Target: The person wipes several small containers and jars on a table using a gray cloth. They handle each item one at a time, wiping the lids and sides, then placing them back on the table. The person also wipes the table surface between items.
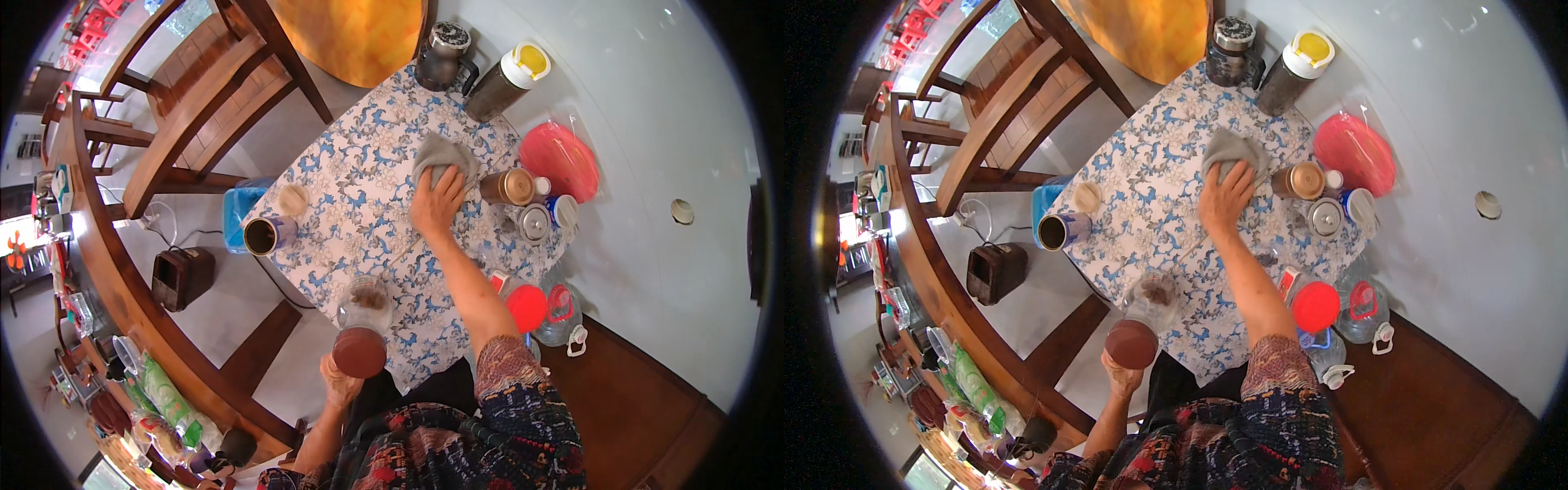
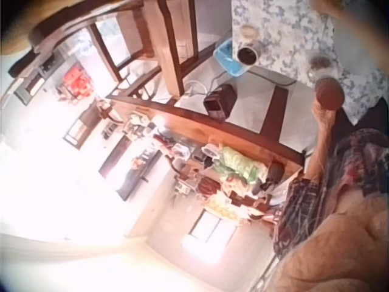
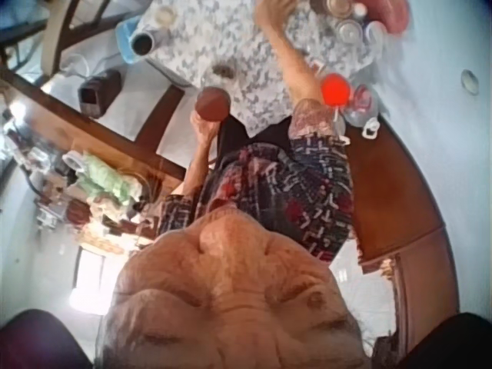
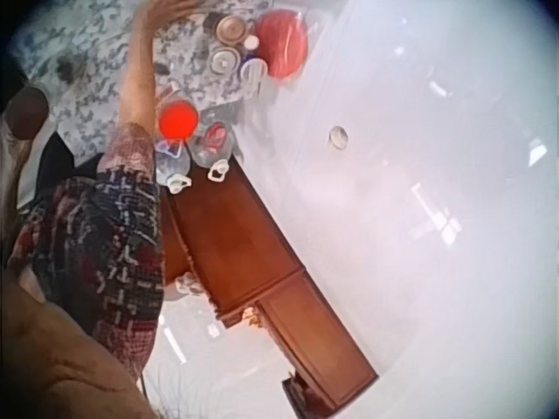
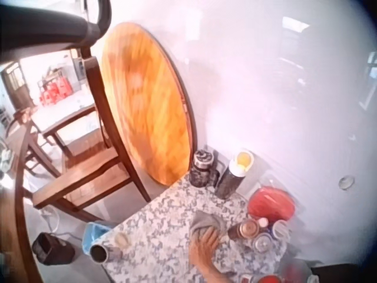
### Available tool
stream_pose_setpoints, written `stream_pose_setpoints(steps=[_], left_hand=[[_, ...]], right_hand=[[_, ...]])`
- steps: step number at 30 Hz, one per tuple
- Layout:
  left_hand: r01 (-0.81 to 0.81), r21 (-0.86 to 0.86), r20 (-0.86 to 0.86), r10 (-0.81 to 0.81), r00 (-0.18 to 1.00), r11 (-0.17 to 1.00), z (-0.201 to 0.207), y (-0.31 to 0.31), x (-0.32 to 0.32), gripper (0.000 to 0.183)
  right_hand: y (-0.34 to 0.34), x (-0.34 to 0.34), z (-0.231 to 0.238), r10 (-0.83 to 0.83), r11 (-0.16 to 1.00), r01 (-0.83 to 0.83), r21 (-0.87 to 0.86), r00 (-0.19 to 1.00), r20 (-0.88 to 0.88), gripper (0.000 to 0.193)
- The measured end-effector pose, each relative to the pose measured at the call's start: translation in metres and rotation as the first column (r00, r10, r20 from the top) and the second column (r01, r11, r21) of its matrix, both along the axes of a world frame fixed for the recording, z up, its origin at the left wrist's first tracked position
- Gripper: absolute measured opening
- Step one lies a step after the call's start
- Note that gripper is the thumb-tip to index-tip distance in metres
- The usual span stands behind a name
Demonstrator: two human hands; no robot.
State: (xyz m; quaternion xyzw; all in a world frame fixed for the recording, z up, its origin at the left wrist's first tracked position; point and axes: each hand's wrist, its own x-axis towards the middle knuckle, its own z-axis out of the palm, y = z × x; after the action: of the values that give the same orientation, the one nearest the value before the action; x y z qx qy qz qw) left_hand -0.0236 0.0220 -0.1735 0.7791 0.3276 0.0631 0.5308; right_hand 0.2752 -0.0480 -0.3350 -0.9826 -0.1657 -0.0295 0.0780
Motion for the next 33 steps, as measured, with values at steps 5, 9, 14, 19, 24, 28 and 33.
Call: stream_pose_setpoints(steps=[5, 9, 14, 19, 24, 28, 33], left_hand=[[-0.013, -0.029, 0.060, 0.014, 0.998, 0.999, 0.014, 0.005, 0.013, 0.018], [0.025, -0.035, 0.068, -0.022, 0.997, 0.999, -0.009, 0.010, -0.001, 0.030], [-0.065, -0.036, 0.131, 0.070, 0.989, 0.997, 0.000, 0.020, 0.019, 0.020], [0.047, 0.042, 0.132, -0.052, 0.990, 0.998, 0.019, 0.031, 0.084, 0.020], [0.170, 0.086, 0.261, -0.187, 0.947, 0.982, 0.018, 0.022, 0.180, 0.023], [0.190, -0.069, 0.384, -0.150, 0.911, 0.979, -0.002, -0.001, 0.249, 0.023], [0.269, -0.239, 0.480, -0.127, 0.868, 0.933, -0.021, -0.026, 0.309, 0.023]], right_hand=[[-0.010, -0.082, 0.025, 0.239, 0.959, -0.218, 0.184, 0.965, -0.103, 0.047], [-0.043, -0.119, 0.020, 0.333, 0.940, -0.320, 0.116, 0.937, -0.110, 0.050], [-0.060, -0.147, 0.035, 0.421, 0.906, -0.420, 0.050, 0.884, -0.205, 0.050], [-0.077, -0.177, 0.063, 0.551, 0.833, -0.536, 0.135, 0.792, -0.262, 0.035], [-0.094, -0.185, 0.066, 0.485, 0.866, -0.422, 0.268, 0.839, -0.248, 0.033], [-0.099, -0.174, 0.062, 0.295, 0.950, -0.272, 0.155, 0.944, -0.148, 0.039], [-0.106, -0.178, 0.053, 0.333, 0.939, -0.319, 0.130, 0.938, -0.101, 0.038]])
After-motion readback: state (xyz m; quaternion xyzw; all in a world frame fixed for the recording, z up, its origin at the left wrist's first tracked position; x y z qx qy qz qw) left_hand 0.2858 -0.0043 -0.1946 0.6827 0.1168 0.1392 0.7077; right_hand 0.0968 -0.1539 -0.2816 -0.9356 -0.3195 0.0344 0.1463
